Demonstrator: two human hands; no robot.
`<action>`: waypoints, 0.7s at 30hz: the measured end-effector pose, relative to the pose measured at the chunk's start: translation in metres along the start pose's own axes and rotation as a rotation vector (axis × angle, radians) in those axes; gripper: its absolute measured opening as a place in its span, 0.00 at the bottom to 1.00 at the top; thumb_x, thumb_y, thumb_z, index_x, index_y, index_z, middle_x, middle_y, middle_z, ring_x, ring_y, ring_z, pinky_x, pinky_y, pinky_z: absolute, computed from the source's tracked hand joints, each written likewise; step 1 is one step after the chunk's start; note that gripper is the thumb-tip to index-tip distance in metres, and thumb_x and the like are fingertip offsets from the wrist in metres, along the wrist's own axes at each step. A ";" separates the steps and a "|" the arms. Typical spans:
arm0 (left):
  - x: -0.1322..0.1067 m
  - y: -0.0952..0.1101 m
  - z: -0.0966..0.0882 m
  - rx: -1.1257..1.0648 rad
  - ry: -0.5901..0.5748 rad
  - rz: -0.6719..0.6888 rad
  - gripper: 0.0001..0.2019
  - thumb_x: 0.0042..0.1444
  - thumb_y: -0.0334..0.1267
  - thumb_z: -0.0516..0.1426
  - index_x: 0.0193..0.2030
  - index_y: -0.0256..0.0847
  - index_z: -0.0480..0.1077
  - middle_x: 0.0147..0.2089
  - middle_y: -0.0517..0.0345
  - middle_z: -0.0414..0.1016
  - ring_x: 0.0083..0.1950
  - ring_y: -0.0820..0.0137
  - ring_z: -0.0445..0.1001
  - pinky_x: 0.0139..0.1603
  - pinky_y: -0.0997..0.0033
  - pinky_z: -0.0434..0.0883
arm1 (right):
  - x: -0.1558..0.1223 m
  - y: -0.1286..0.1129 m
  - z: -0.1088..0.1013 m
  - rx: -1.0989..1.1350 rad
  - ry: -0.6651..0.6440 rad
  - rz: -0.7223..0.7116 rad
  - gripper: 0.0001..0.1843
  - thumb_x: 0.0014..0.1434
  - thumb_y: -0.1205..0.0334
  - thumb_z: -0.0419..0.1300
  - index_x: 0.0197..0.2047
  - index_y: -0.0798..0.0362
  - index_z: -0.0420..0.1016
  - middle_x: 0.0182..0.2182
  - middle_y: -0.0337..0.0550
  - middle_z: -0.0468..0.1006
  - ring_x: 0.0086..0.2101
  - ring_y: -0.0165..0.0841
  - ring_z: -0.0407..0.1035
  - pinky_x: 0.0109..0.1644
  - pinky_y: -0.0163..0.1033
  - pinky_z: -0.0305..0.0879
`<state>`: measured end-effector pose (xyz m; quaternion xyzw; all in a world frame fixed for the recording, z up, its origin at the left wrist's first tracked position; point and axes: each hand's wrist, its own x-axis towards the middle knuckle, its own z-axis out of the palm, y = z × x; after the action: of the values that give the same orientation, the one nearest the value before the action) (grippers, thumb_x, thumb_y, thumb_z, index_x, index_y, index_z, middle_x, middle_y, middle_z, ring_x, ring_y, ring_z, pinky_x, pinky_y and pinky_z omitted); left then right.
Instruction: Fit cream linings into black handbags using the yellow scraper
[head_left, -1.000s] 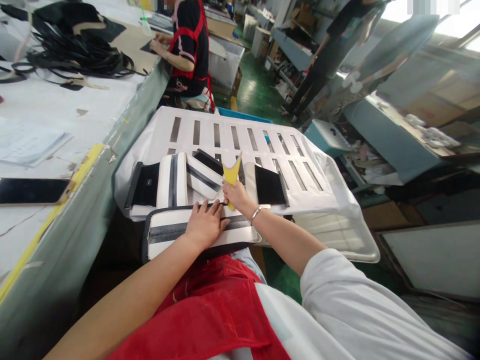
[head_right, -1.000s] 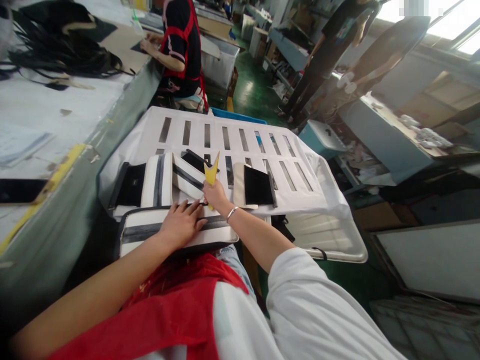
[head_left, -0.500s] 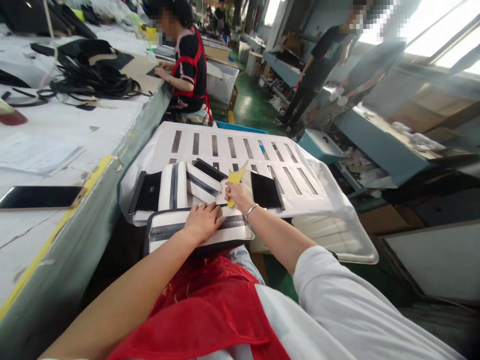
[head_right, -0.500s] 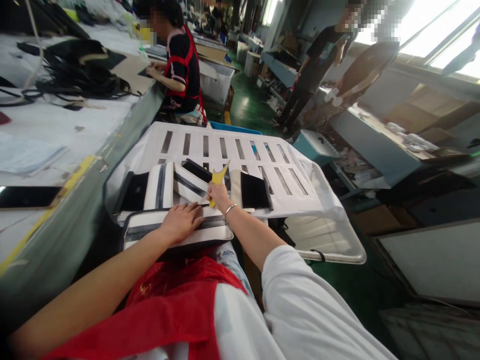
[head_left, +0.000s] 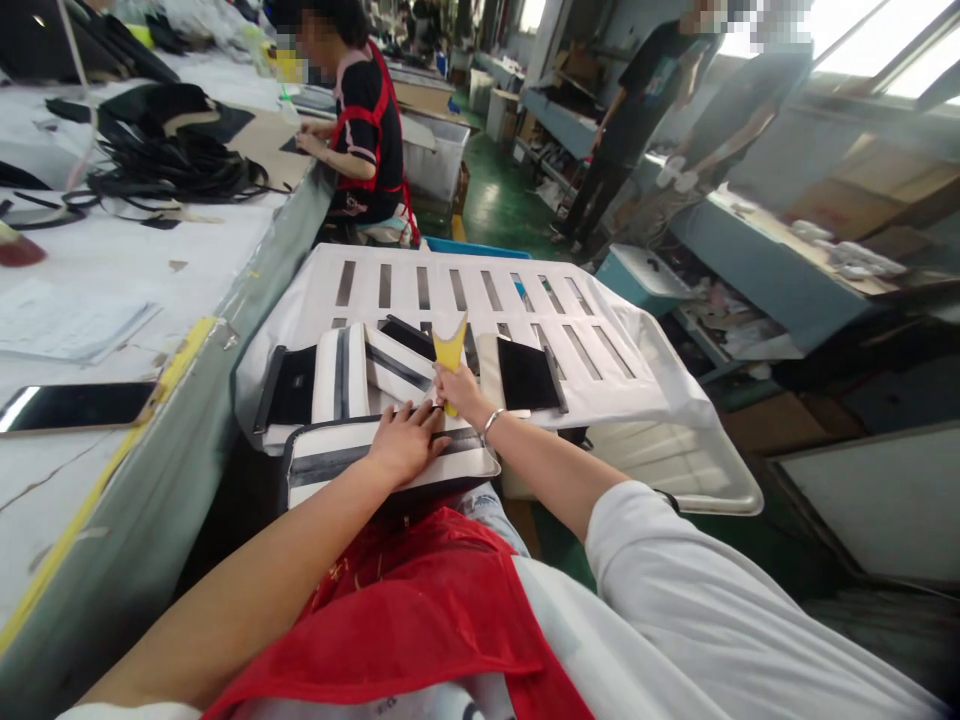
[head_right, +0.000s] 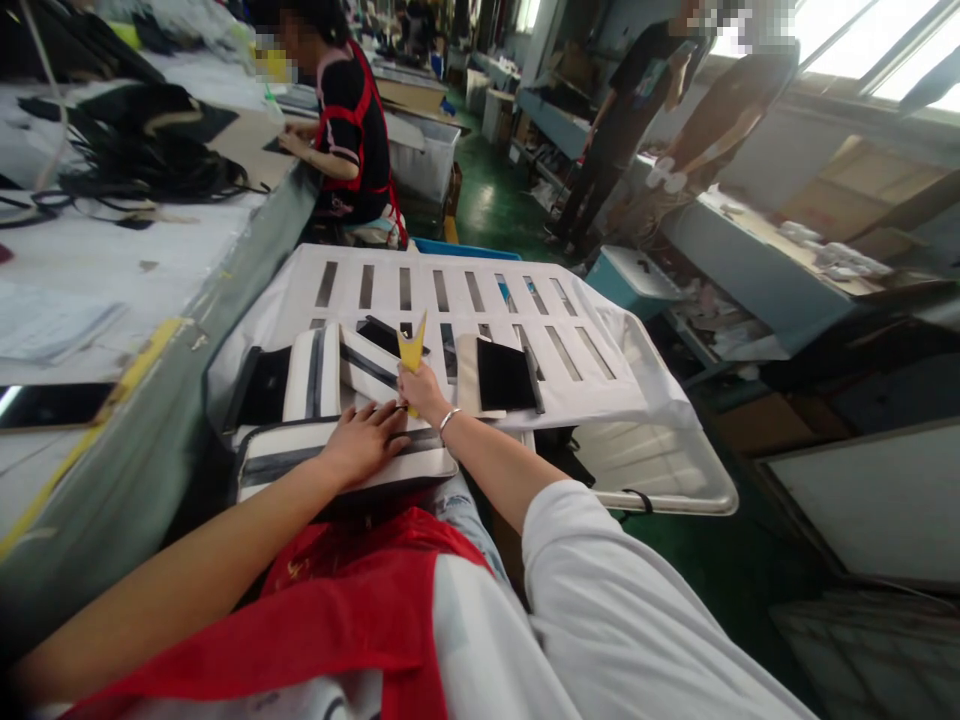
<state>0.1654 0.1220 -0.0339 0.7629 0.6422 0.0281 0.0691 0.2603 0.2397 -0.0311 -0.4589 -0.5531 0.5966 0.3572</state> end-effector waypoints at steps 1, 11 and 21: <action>-0.001 0.000 0.001 0.002 -0.005 -0.003 0.27 0.63 0.53 0.43 0.66 0.46 0.58 0.69 0.52 0.57 0.67 0.49 0.56 0.62 0.42 0.55 | -0.003 -0.007 -0.009 0.044 -0.002 0.032 0.11 0.63 0.55 0.49 0.34 0.53 0.61 0.17 0.29 0.59 0.15 0.22 0.53 0.20 0.31 0.59; 0.014 0.010 0.000 -0.022 -0.079 0.015 0.27 0.64 0.52 0.42 0.65 0.43 0.60 0.69 0.48 0.56 0.67 0.50 0.56 0.62 0.39 0.54 | -0.098 -0.015 -0.151 0.011 -0.031 0.208 0.17 0.52 0.57 0.66 0.38 0.56 0.65 0.25 0.40 0.76 0.19 0.28 0.68 0.20 0.33 0.68; 0.006 0.035 -0.011 -0.043 -0.090 0.341 0.38 0.57 0.60 0.50 0.68 0.38 0.52 0.72 0.44 0.48 0.71 0.57 0.48 0.68 0.48 0.49 | -0.153 0.024 -0.195 -0.100 -0.463 0.536 0.21 0.44 0.54 0.70 0.35 0.58 0.68 0.28 0.44 0.79 0.22 0.28 0.72 0.25 0.30 0.69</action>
<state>0.1991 0.1224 -0.0185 0.8595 0.4991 0.0189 0.1084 0.4954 0.1580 -0.0252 -0.4572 -0.5079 0.7295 0.0299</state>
